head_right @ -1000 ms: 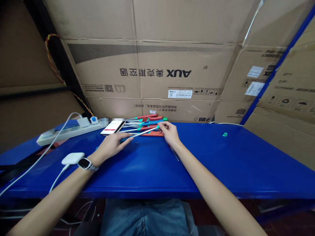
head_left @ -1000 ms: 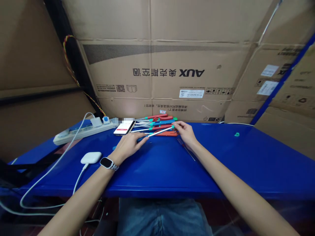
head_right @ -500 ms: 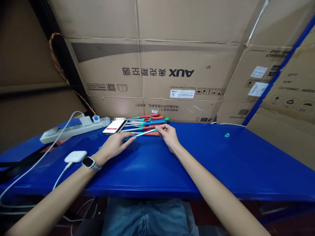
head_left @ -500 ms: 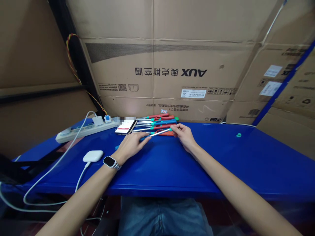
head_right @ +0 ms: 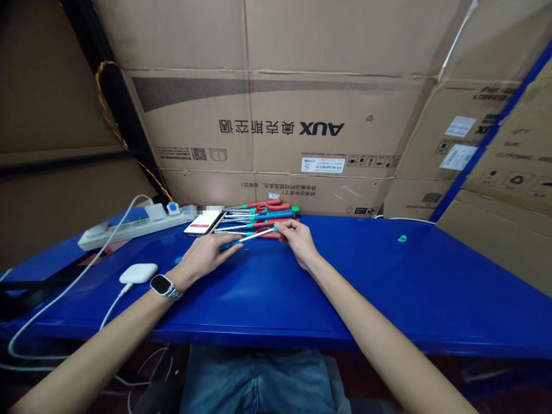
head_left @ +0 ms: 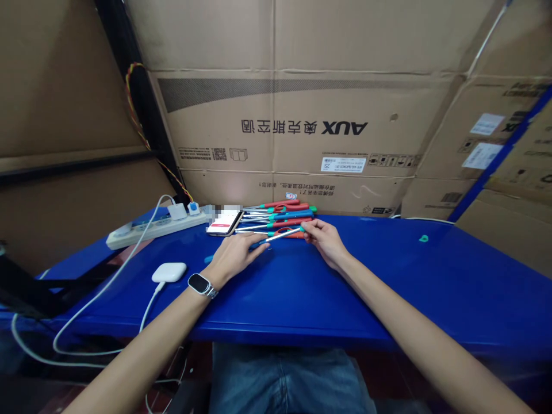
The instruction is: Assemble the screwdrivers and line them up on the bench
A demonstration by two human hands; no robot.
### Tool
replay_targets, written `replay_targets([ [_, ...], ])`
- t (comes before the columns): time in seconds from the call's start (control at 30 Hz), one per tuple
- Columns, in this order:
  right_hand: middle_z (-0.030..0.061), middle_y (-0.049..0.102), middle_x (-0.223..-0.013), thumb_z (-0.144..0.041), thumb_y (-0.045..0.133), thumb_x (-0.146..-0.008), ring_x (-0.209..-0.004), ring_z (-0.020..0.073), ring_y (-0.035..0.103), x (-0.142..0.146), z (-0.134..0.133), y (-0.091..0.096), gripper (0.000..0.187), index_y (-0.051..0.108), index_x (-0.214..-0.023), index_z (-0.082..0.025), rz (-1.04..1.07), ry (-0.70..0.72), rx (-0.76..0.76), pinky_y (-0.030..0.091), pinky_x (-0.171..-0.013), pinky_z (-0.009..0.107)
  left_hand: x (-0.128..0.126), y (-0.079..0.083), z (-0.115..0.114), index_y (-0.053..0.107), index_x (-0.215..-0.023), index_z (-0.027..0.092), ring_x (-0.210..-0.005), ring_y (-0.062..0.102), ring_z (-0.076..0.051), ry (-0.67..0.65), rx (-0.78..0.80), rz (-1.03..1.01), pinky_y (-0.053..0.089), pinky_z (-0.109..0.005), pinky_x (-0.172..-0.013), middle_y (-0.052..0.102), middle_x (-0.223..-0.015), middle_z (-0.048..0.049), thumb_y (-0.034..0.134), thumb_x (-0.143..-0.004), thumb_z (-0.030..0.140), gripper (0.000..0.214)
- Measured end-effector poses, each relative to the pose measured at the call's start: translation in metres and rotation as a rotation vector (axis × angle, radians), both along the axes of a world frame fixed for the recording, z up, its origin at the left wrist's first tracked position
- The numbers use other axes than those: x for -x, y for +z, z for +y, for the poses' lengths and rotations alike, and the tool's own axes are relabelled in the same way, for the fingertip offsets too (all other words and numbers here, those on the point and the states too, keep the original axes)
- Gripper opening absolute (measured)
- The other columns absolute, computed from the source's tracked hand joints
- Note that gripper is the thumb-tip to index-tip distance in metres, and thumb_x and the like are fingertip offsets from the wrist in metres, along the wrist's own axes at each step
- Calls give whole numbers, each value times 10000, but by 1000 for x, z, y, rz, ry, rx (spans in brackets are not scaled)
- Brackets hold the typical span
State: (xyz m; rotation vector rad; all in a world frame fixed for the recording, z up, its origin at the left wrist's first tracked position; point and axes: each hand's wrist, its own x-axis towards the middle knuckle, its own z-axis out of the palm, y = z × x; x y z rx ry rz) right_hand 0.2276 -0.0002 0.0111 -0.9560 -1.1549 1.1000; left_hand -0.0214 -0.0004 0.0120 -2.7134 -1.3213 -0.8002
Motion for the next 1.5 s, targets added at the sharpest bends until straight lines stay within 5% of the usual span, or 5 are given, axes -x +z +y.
replay_targets([
  [0.77,-27,543,-516,-532,861,-525,-473,74,429,1,2,-2,471,556,-560,-175,30,-3,114,282,-477,241,-1,-5,-1,711,-1169,236,-779,701,-215,41,-125,145,435,-267,-597,751,-976,-73,405,-1005,443,404],
  [0.9,-28,560,-529,-495,860,-547,-499,84,451,1,1,-1,415,610,-626,-174,27,-57,10,326,-505,247,-3,-7,-2,714,-1155,235,-824,708,-227,43,-121,102,433,-273,-609,750,-989,-66,414,-1004,444,396],
  [1.2,-9,607,-582,-514,836,-587,-511,97,497,39,-6,-12,426,655,-732,-156,-7,158,34,366,-500,240,-27,-2,-11,700,-1106,242,-874,703,-223,-13,-50,33,452,-267,-673,742,-1000,-53,412,-1007,414,350],
  [1.3,-24,583,-565,-519,837,-581,-500,90,467,44,-8,-15,425,618,-679,-167,-36,134,13,349,-495,238,-30,1,-12,601,-1242,238,-839,709,-243,33,37,24,450,-276,-646,739,-1009,-50,496,-961,405,344],
  [1.5,-42,562,-538,-505,835,-589,-488,91,442,49,-15,-16,415,581,-660,-186,-75,133,-72,340,-508,248,-36,5,-17,195,-1522,231,-819,709,-258,98,123,11,433,-268,-622,726,-927,-26,594,-854,237,778],
])
